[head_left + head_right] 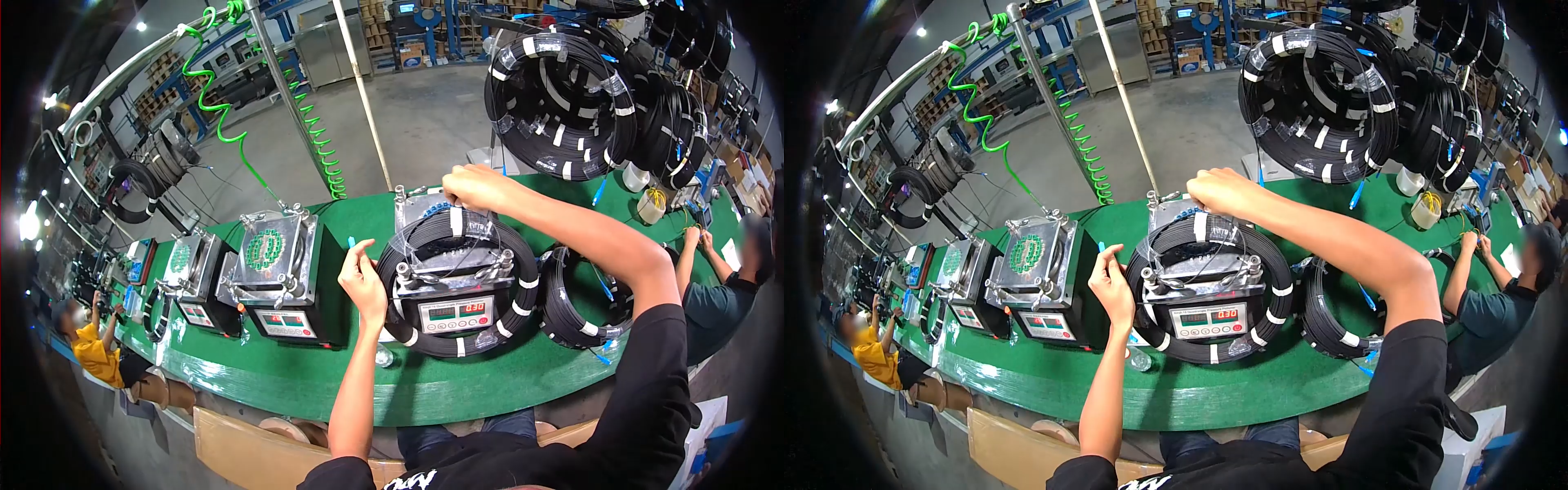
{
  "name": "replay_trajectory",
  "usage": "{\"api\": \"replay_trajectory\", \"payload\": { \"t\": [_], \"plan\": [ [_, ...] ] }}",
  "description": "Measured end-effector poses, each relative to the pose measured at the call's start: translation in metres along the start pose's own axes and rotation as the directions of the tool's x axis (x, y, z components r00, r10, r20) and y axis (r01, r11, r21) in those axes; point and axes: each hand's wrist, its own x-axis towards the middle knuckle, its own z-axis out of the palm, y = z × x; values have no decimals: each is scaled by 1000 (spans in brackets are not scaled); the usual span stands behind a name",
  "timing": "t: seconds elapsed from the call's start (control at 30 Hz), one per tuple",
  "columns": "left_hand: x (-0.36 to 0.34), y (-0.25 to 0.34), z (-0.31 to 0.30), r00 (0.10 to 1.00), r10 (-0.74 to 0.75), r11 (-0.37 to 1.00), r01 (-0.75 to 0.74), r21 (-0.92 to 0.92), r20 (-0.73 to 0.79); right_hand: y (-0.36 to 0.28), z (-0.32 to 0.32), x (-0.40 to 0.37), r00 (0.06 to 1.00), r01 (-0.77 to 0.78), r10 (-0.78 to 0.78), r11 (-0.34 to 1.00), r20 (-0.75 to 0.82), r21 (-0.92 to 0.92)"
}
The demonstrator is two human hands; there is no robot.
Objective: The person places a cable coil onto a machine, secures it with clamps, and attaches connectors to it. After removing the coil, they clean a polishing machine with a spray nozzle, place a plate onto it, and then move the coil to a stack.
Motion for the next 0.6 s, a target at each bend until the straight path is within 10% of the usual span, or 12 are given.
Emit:
{"api": "replay_trajectory", "payload": {
  "t": [0.33,0.6],
  "plan": [
    [0,0,0,1000,-1,1000,1,-8,-16,-9,-27,44,754,-444,407,894,516,-58],
    [-1,11,4,999,-29,1000,29,11,-42,-9,-11,31,888,-386,329,913,321,132]
  ]
}}
